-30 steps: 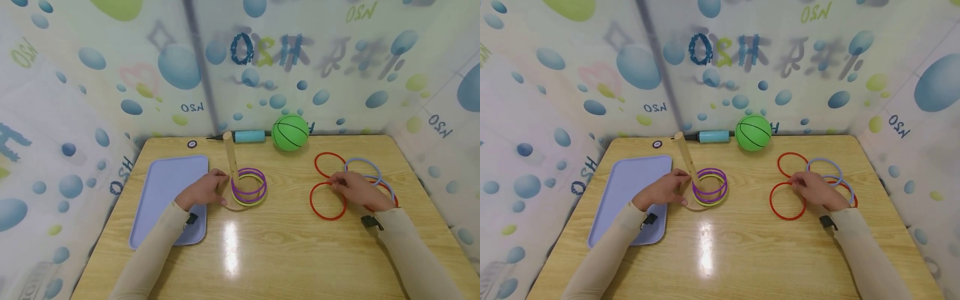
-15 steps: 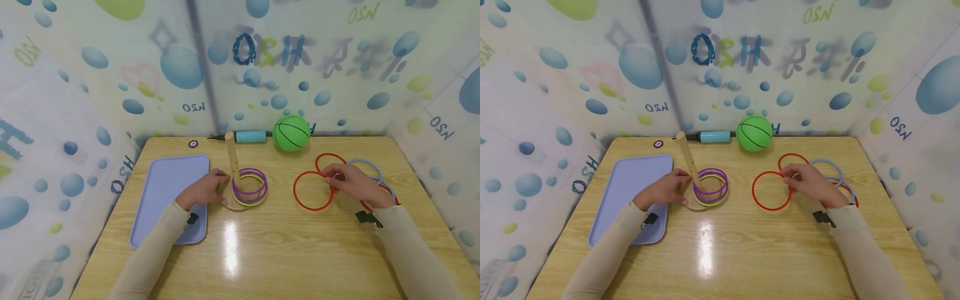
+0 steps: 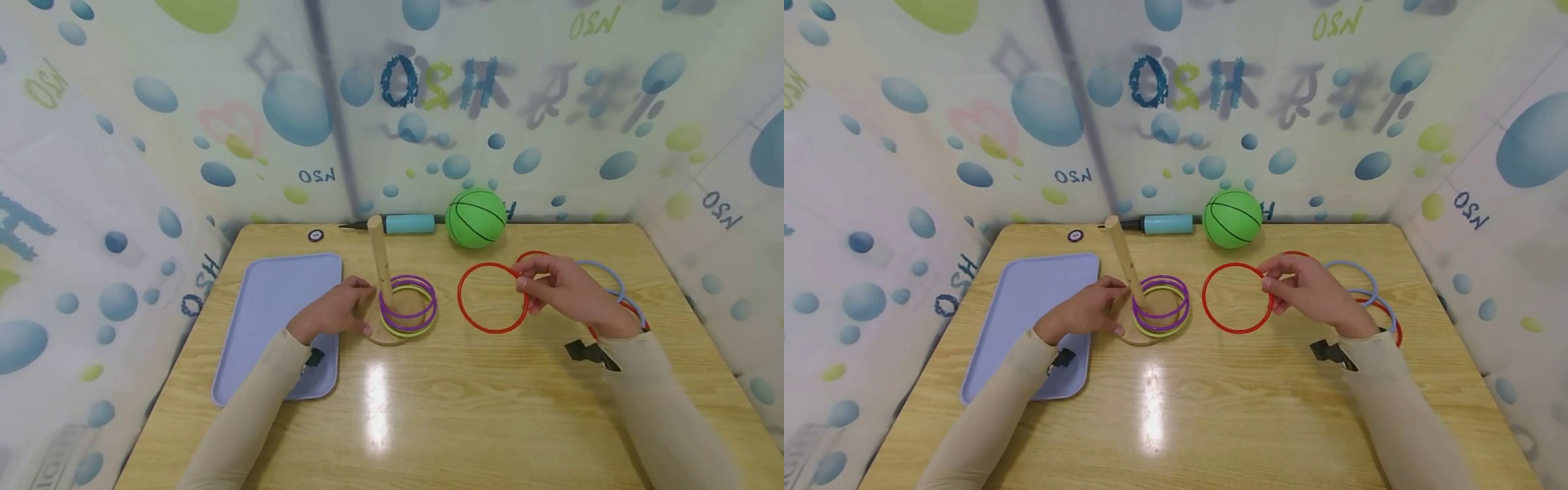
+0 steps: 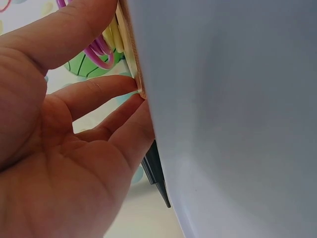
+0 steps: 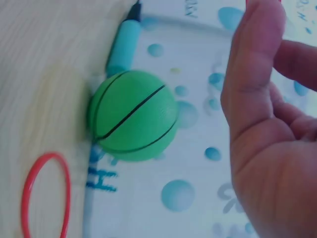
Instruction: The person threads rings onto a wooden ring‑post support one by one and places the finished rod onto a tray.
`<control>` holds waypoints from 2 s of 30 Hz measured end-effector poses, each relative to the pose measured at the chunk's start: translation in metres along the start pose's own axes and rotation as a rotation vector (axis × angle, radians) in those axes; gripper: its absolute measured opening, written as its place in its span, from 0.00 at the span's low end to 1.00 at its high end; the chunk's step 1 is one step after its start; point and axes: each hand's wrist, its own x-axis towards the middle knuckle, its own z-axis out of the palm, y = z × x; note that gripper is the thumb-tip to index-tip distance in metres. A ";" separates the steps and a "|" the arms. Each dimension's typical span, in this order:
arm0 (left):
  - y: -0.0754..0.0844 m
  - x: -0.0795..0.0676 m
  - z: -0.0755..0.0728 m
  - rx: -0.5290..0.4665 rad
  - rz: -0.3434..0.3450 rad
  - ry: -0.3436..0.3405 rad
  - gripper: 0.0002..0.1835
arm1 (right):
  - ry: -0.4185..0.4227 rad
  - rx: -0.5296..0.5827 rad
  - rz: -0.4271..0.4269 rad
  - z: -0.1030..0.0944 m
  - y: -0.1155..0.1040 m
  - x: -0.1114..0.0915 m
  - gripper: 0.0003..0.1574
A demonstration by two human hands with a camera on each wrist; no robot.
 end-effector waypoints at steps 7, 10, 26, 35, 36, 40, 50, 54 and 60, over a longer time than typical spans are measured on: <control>0.000 -0.001 0.001 0.010 0.005 0.010 0.51 | 0.062 0.088 -0.086 0.007 -0.025 0.001 0.19; 0.000 -0.002 0.001 0.008 0.003 0.012 0.51 | 0.078 0.187 -0.121 0.011 -0.035 0.002 0.18; 0.001 -0.001 0.000 0.003 -0.018 0.005 0.51 | 0.088 0.593 -0.243 0.054 -0.091 0.025 0.14; 0.000 0.000 0.001 -0.010 -0.026 0.014 0.51 | 0.072 0.688 -0.228 0.078 -0.111 0.055 0.15; 0.000 0.000 0.001 -0.009 -0.028 0.015 0.51 | 0.069 0.698 -0.223 0.081 -0.112 0.058 0.15; 0.000 0.001 0.002 -0.024 -0.047 0.009 0.51 | 0.052 0.723 -0.211 0.089 -0.109 0.070 0.12; -0.001 0.001 0.002 -0.019 -0.040 0.009 0.52 | 0.029 0.719 -0.102 0.106 -0.091 0.086 0.10; -0.003 0.001 0.002 -0.013 -0.030 0.014 0.52 | 0.036 0.722 -0.048 0.109 -0.080 0.091 0.09; -0.003 0.002 0.003 -0.020 -0.027 0.014 0.52 | 0.049 0.679 0.009 0.113 -0.061 0.095 0.09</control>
